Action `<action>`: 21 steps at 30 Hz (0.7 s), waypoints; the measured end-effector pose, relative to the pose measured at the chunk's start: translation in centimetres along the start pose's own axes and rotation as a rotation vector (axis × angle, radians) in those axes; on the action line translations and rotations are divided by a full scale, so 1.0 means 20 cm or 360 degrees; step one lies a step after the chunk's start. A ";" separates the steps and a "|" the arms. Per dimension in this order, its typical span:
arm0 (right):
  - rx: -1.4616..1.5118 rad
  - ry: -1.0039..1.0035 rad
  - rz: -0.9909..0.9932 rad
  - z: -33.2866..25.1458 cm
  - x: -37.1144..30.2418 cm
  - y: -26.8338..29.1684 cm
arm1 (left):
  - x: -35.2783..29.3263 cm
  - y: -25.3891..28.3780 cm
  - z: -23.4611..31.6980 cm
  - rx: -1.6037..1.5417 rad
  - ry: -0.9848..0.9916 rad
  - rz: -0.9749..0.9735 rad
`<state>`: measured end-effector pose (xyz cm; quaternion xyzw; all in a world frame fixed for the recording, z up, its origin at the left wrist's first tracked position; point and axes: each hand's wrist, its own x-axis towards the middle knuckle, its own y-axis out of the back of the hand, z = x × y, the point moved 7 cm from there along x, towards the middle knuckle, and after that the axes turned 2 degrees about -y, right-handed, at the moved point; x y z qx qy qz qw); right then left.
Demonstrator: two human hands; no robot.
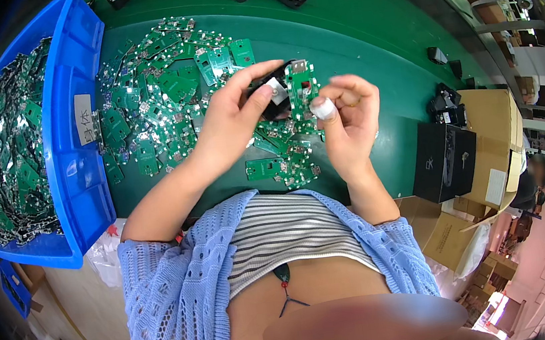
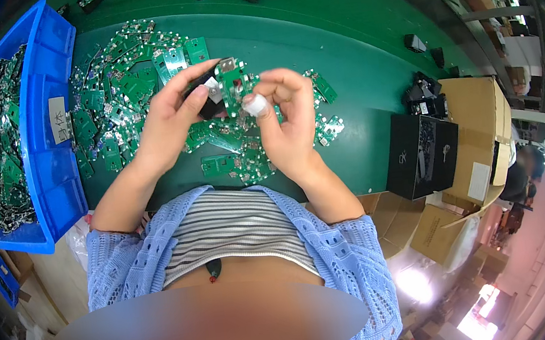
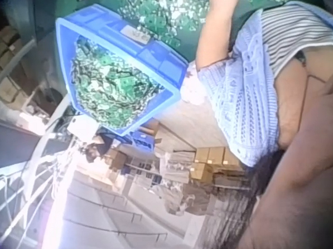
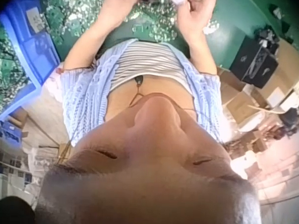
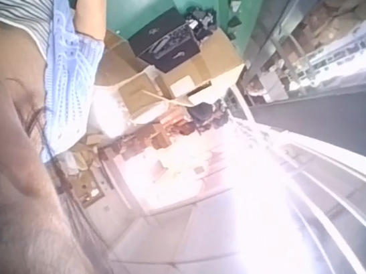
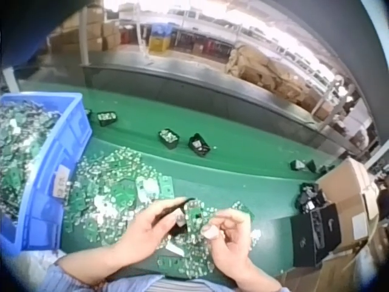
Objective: The person picks up a black housing and a circuit board, fits the board into the housing, and presses them together by hand. They then place the assembled unit onto the green work surface and repeat the process with another housing and circuit board.
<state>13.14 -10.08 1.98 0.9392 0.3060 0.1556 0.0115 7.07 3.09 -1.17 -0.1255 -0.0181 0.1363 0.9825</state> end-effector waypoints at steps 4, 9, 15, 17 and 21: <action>-0.0273 0.0462 -0.0199 -0.11 -0.03 -0.04 | 0.02 -0.03 -0.07 -0.0403 0.0385 -0.0127; -0.0970 0.0941 -0.0434 -0.23 -0.06 -0.12 | 0.00 -0.06 -0.05 -0.0267 0.0349 -0.0283; -0.1072 0.1038 -0.0261 -0.25 -0.01 -0.06 | -0.02 -0.06 -0.06 -0.0349 0.0247 -0.0019; -0.0994 0.0966 -0.0139 -0.25 0.00 -0.02 | -0.03 -0.07 -0.01 -0.0473 0.0195 -0.0032; -0.0979 0.0657 0.0049 -0.22 0.05 0.03 | -0.05 -0.06 -0.01 -0.0330 0.0203 -0.0138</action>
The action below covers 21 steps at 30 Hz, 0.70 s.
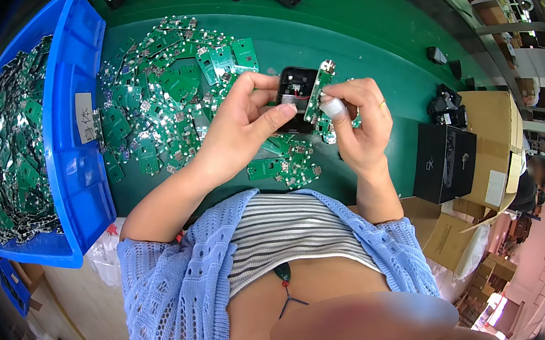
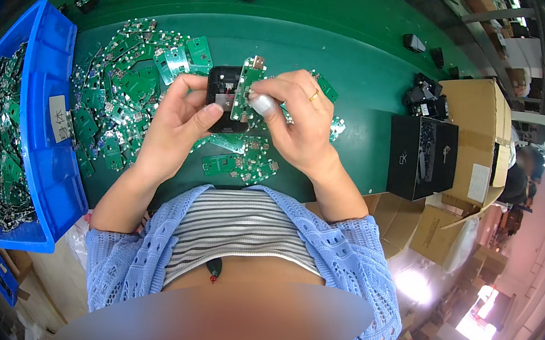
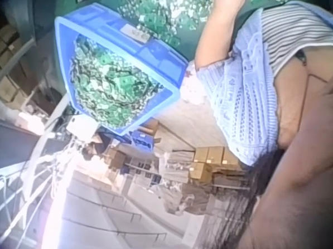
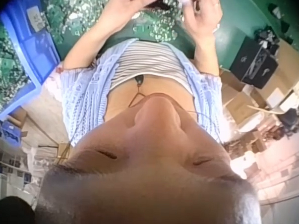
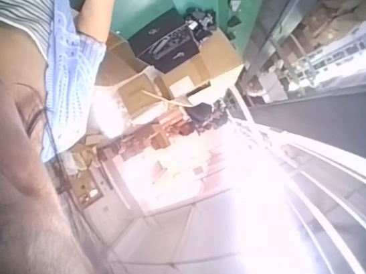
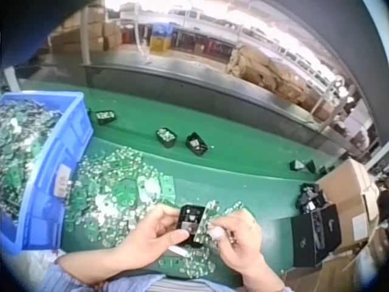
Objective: The person picks up a black housing and a circuit board, fits the board into the housing, and presses them together by hand. They then place the assembled unit onto the green work surface and repeat the process with another housing and circuit board.
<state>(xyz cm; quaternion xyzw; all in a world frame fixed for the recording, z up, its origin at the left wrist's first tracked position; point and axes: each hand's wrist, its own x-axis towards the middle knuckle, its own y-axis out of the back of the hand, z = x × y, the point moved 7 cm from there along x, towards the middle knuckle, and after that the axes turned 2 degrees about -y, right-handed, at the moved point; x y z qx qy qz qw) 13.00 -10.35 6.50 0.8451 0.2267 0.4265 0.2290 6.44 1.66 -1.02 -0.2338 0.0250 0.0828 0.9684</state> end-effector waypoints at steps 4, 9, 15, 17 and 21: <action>-0.0022 0.0144 -0.0135 -0.04 0.01 -0.03 | 0.00 0.00 0.05 0.0027 -0.0218 0.0029; -0.0103 0.0257 -0.0227 -0.08 0.01 -0.07 | -0.01 -0.01 0.05 0.0104 -0.0281 0.0082; -0.0264 0.0332 -0.0317 -0.11 0.01 -0.09 | -0.02 -0.01 0.02 0.0224 -0.0289 0.0138; -0.0290 0.0379 -0.0318 -0.11 0.02 -0.12 | -0.03 -0.01 0.03 0.0510 -0.0343 0.0153; -0.0131 0.0382 -0.0310 -0.06 -0.03 -0.17 | 0.02 0.04 0.03 0.0309 -0.0477 0.0282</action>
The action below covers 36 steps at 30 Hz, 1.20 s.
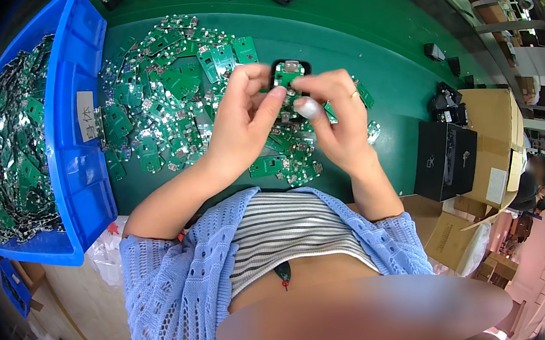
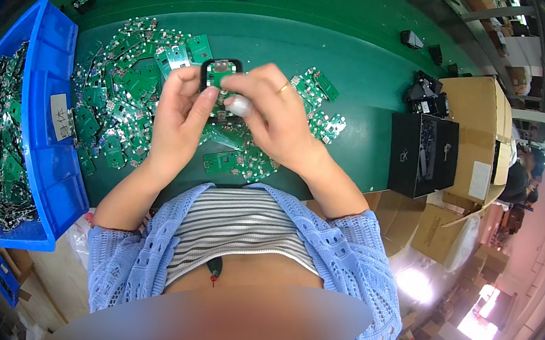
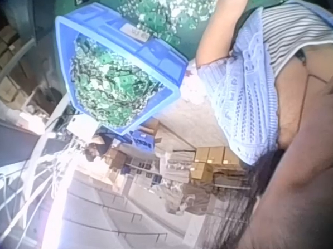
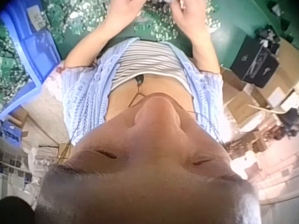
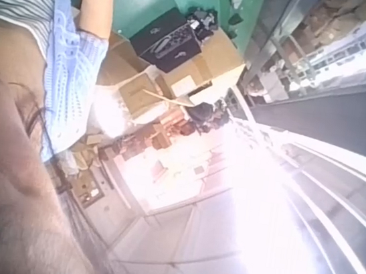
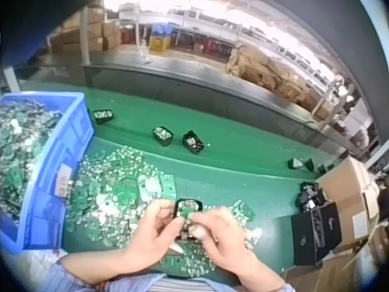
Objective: The person picks up a black housing and a circuit board, fits the board into the housing, and presses them together by hand. They then place the assembled unit onto the green work surface and repeat the process with another housing and circuit board.
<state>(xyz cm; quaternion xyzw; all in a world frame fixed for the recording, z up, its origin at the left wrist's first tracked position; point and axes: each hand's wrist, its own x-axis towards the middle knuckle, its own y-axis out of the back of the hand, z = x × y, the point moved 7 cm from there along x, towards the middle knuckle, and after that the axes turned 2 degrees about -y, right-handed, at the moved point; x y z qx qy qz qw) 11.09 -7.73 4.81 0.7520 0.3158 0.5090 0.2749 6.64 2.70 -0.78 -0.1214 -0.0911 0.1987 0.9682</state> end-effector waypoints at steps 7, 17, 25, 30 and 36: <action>0.1467 -0.1035 0.0063 0.12 -0.10 -0.11 | -0.02 -0.03 0.06 0.0047 -0.0085 -0.0014; 0.1510 -0.0699 0.0139 0.15 -0.14 -0.15 | -0.05 -0.04 0.12 0.0409 -0.0448 0.0050; 0.1430 -0.0600 0.0320 0.13 -0.10 -0.13 | -0.03 -0.07 0.10 0.0477 -0.0447 0.0049; 0.1415 -0.0780 0.0474 0.27 -0.07 -0.08 | 0.10 -0.14 0.01 0.0092 -0.0288 -0.0069; 0.1423 -0.1255 0.0619 0.69 -0.09 0.05 | 0.46 -0.33 -0.14 0.0411 -0.0109 -0.0753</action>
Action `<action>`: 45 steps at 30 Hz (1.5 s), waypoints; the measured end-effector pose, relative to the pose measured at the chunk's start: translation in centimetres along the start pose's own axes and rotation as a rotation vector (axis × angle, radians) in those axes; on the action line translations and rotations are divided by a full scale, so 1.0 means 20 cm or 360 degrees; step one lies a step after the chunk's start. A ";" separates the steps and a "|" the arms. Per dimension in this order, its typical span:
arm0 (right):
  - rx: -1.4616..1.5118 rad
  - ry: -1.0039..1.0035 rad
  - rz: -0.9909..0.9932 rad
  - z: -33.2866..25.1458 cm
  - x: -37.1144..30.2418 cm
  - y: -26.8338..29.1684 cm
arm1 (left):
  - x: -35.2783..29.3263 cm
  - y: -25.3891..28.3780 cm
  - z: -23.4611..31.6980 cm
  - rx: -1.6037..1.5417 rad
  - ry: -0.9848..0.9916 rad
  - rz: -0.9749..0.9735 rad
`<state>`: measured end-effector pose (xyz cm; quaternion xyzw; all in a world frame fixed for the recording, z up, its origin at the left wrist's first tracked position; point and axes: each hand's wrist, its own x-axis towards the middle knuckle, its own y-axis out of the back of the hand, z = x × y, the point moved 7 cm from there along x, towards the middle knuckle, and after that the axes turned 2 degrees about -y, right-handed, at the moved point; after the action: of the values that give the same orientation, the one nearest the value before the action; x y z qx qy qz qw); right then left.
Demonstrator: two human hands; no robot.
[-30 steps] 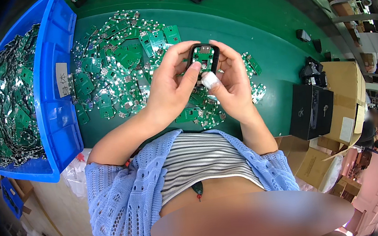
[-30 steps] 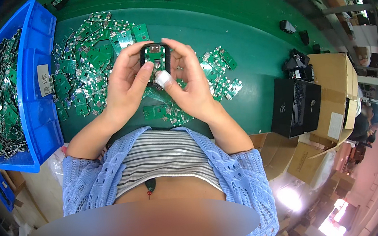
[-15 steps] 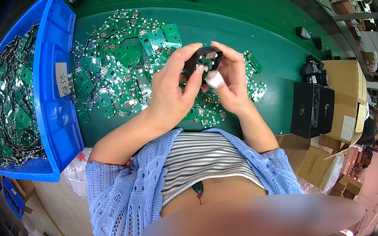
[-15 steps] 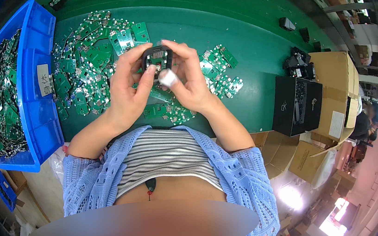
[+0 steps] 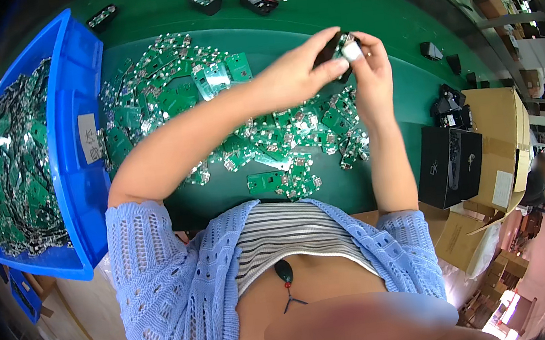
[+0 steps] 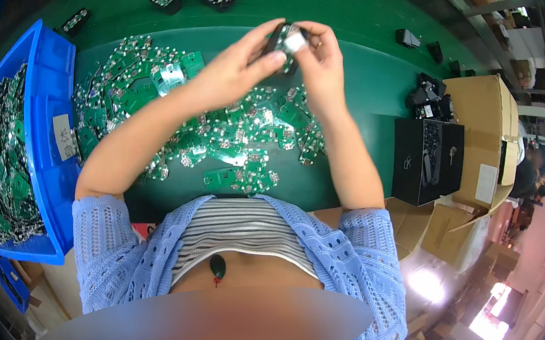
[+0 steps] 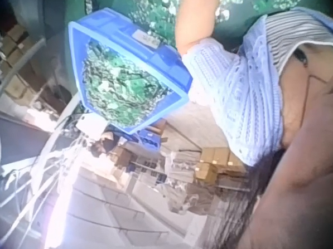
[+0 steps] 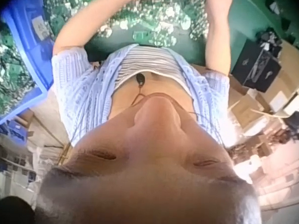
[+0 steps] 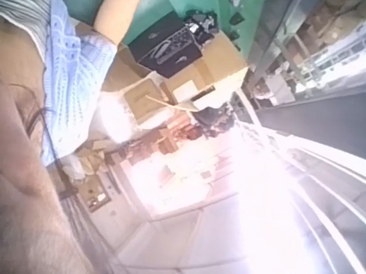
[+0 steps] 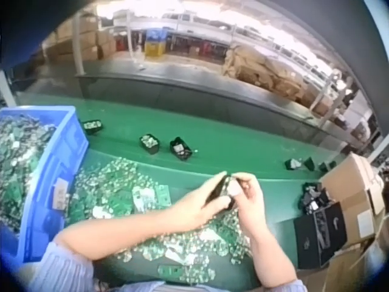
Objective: The person picks up a black housing and a circuit board, fits the board into the housing, and presses them together by hand. They then place the assembled unit onto the green work surface and repeat the process with another housing and circuit board.
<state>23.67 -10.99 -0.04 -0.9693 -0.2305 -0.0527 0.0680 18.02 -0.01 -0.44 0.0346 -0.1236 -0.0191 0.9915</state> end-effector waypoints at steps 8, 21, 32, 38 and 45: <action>-0.1046 -0.0344 0.0086 0.30 0.63 0.48 | 0.42 0.63 -0.20 0.1767 -0.0463 0.0464; -0.1685 0.1191 0.0051 -0.15 0.07 -0.08 | 0.19 0.26 -0.07 0.1477 -0.0098 0.0267; -0.1871 0.0557 0.0145 -0.13 -0.20 0.27 | 0.02 0.12 -0.17 0.0752 0.0155 0.0218; -0.2059 -0.0001 -0.0139 0.10 -0.30 0.42 | -0.12 -0.03 -0.18 -0.0230 0.0675 0.0110; -0.1981 0.0206 -0.0006 0.05 -0.34 0.41 | -0.16 -0.17 -0.13 -0.0438 0.0700 -0.0036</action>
<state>21.42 -21.00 -2.89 -0.8217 -0.1537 -0.2357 -0.4956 15.48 -3.05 -3.97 -0.0958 0.0990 -0.0389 0.9897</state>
